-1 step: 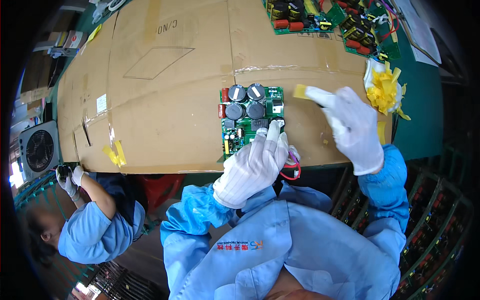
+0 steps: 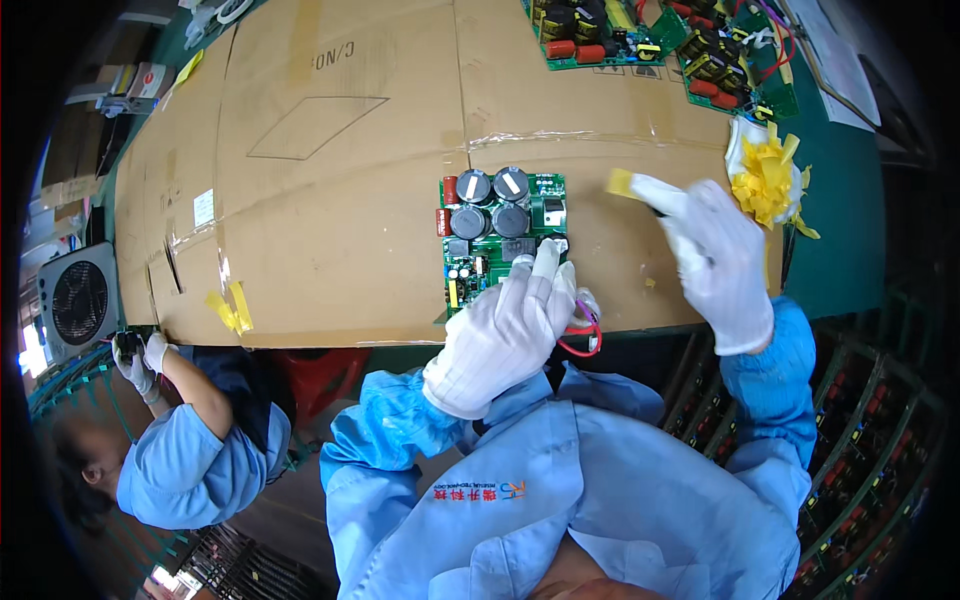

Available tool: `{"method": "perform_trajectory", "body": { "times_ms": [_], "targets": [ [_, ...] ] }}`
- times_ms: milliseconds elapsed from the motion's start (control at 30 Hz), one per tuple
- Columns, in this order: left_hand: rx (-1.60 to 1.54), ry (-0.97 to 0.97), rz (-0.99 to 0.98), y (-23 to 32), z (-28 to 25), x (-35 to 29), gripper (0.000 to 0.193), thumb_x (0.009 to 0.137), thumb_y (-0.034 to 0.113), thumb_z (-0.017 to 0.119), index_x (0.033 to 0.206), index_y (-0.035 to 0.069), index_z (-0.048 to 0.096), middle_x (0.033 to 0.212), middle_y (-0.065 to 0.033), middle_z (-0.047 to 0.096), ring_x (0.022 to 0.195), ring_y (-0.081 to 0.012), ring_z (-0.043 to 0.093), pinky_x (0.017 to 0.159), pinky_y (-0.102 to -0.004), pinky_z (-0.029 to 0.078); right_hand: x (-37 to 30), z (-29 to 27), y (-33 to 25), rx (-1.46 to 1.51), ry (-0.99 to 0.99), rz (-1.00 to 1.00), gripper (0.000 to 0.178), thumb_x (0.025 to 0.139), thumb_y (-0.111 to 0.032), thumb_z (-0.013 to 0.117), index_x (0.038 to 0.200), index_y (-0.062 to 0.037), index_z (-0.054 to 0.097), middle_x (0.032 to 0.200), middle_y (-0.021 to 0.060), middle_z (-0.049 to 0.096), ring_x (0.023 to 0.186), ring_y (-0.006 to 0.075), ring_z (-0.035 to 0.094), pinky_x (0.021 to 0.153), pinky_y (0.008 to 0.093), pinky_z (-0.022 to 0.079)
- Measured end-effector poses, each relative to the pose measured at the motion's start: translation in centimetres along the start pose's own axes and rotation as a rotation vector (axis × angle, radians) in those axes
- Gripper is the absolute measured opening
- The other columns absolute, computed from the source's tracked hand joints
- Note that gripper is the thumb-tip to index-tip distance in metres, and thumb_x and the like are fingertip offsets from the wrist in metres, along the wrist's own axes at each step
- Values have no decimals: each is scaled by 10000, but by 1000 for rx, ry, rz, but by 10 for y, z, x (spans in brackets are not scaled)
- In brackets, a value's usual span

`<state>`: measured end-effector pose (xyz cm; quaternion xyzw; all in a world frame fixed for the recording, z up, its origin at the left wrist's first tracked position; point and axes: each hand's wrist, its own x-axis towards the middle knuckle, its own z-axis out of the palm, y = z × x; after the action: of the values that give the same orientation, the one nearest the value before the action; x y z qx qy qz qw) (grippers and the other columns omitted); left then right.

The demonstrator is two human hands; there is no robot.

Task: The person is manually assembling and inspecting electronic components on printed circuit boards at a factory workbench.

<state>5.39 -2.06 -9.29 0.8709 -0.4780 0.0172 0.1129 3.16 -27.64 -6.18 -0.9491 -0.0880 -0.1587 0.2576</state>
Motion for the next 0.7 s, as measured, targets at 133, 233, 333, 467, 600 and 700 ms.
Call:
{"method": "perform_trajectory", "body": {
  "times_ms": [133, 233, 333, 467, 600, 700],
  "targets": [
    [-535, -172, 6, -18, -51, 12, 700, 780, 296, 841, 1372, 26, 583, 1424, -203, 599, 1214, -368, 637, 956, -421, 558, -47, -35, 5, -257, 103, 225, 392, 918, 4, 657, 1268, -163, 712, 849, 102, 604, 733, 301, 623, 658, 380, 529],
    [-648, -112, -56, -40, -61, 12, 664, 779, 168, 845, 1384, 46, 598, 1435, -191, 593, 1322, -380, 570, 1097, -447, 470, -93, -53, 18, -574, 74, 465, 385, 959, -30, 620, 1307, -180, 686, 896, 103, 602, 746, 316, 624, 668, 384, 538],
    [-371, 7, 8, -62, -56, 27, 659, 796, 209, 826, 1396, 63, 598, 1485, -189, 537, 1393, -400, 491, 1156, -491, 405, -133, -54, 28, -636, -194, 621, 377, 991, -117, 604, 1362, -177, 642, 918, 107, 618, 809, 334, 659, 691, 409, 558],
    [-90, -122, 129, -54, -46, 45, 730, 776, 316, 829, 1441, 145, 580, 1536, -177, 470, 1421, -439, 433, 1200, -537, 330, -127, -58, 12, -388, -149, 590, 378, 999, -159, 613, 1376, -141, 620, 1069, 149, 687, 917, 361, 700, 803, 416, 577],
    [-37, -91, 191, -53, -22, 60, 561, 812, 389, 796, 1318, 173, 687, 1427, -156, 588, 1370, -438, 484, 1134, -546, 409, -89, -29, -10, 157, -21, 584, 267, 955, -121, 689, 1204, -35, 647, 1053, 178, 715, 964, 316, 716, 845, 382, 563],
    [-152, 42, 161, -66, -6, 64, 318, 869, 328, 749, 1123, 137, 771, 1185, -106, 733, 1231, -358, 606, 985, -465, 530, -59, 4, -11, 231, -165, 270, 225, 908, -82, 699, 1125, -42, 654, 984, 155, 659, 921, 346, 674, 794, 402, 554]
  ]
}}
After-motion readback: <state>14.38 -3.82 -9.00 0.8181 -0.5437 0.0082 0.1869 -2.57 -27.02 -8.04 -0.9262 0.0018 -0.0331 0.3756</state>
